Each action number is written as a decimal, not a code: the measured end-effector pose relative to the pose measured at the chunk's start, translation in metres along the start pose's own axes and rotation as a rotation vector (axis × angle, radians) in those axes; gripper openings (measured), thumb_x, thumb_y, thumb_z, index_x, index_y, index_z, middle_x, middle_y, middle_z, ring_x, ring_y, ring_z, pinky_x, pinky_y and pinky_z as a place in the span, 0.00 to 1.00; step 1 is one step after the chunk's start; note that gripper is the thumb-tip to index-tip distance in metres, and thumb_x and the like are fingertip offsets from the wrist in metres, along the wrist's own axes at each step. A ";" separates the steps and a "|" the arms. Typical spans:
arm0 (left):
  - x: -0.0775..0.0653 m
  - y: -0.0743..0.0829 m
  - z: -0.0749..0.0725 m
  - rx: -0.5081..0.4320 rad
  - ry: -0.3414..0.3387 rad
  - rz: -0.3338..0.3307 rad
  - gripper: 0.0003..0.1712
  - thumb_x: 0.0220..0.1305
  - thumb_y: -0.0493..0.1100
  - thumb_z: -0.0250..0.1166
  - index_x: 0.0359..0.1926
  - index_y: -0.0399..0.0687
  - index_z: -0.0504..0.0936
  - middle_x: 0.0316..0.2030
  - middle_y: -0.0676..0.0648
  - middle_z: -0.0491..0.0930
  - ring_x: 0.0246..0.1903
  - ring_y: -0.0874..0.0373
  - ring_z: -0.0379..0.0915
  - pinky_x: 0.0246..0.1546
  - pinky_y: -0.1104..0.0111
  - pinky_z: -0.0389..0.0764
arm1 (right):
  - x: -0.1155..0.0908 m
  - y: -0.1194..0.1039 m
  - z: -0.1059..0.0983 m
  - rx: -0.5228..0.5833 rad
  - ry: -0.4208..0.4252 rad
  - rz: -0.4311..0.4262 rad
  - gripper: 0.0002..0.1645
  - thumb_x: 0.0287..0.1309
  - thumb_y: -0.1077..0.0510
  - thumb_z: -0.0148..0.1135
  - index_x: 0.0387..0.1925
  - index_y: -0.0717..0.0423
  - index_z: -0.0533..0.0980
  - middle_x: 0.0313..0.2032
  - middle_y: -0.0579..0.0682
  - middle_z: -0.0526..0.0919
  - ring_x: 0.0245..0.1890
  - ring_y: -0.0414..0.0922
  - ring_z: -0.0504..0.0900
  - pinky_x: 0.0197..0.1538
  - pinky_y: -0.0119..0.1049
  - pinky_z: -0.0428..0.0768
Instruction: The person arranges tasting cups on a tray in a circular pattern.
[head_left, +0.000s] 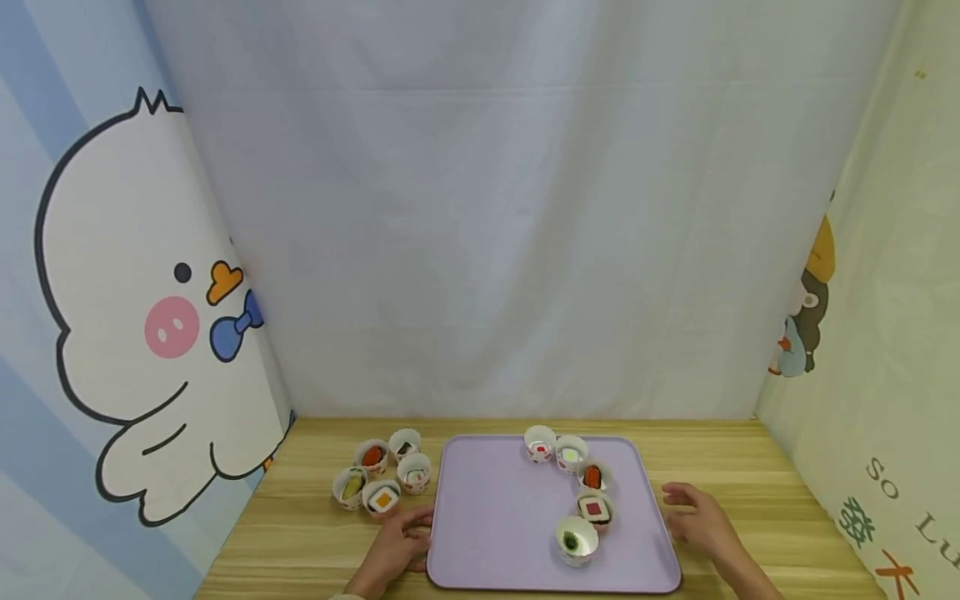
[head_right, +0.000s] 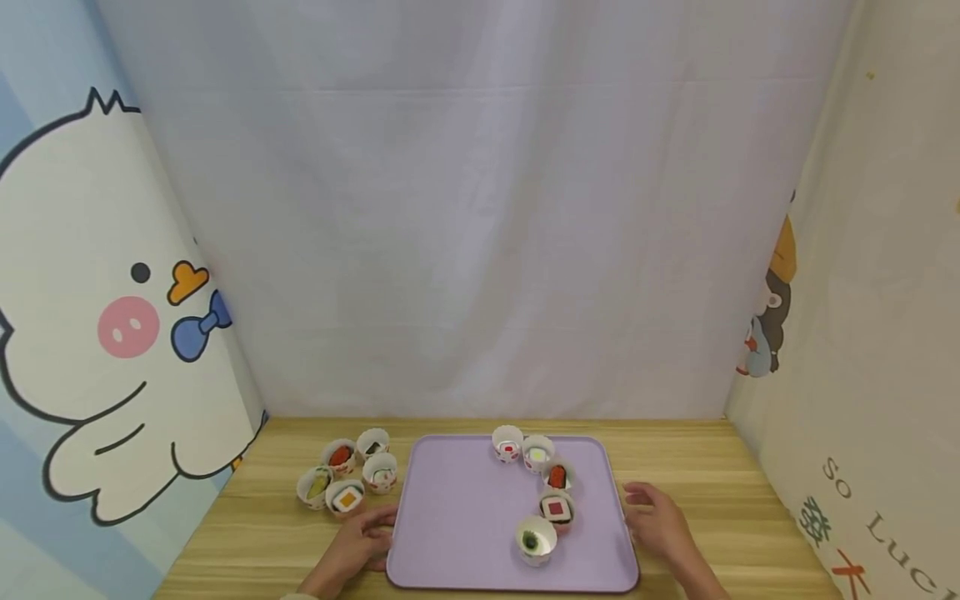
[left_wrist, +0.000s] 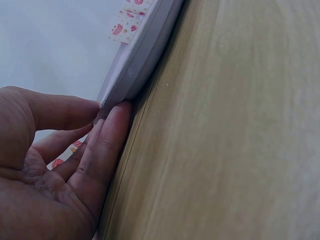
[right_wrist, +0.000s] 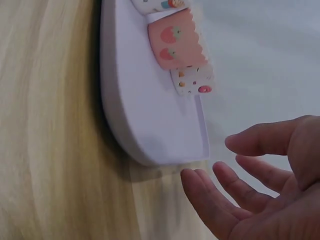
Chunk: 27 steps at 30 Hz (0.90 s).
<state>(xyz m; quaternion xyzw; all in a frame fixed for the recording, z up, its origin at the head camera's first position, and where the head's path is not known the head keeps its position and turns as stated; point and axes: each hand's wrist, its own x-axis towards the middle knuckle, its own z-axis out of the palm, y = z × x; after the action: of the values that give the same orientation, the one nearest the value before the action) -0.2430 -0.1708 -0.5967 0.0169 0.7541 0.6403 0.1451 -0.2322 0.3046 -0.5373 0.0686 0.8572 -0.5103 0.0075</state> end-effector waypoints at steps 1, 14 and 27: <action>0.000 0.000 0.000 -0.002 -0.001 0.002 0.34 0.59 0.30 0.60 0.67 0.31 0.66 0.54 0.34 0.74 0.37 0.60 0.76 0.28 0.61 0.85 | 0.001 0.003 0.000 0.002 -0.004 0.001 0.33 0.48 0.74 0.58 0.60 0.74 0.68 0.50 0.71 0.78 0.39 0.47 0.82 0.33 0.36 0.83; 0.001 0.001 0.000 -0.002 0.004 -0.006 0.33 0.59 0.30 0.60 0.67 0.31 0.67 0.54 0.34 0.74 0.37 0.59 0.76 0.28 0.60 0.85 | 0.007 0.025 -0.004 0.169 -0.139 0.117 0.36 0.52 0.72 0.61 0.64 0.73 0.64 0.45 0.63 0.81 0.39 0.47 0.83 0.39 0.45 0.86; 0.001 -0.001 0.000 -0.006 0.003 0.006 0.34 0.58 0.29 0.59 0.67 0.30 0.66 0.53 0.34 0.74 0.37 0.59 0.76 0.28 0.60 0.85 | 0.016 0.033 -0.003 0.166 -0.202 0.135 0.40 0.49 0.72 0.63 0.65 0.72 0.62 0.37 0.50 0.81 0.33 0.44 0.83 0.34 0.43 0.84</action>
<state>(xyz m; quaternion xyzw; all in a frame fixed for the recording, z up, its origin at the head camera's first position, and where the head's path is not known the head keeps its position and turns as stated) -0.2438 -0.1705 -0.5975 0.0178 0.7523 0.6431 0.1421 -0.2436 0.3245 -0.5657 0.0748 0.8005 -0.5820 0.1223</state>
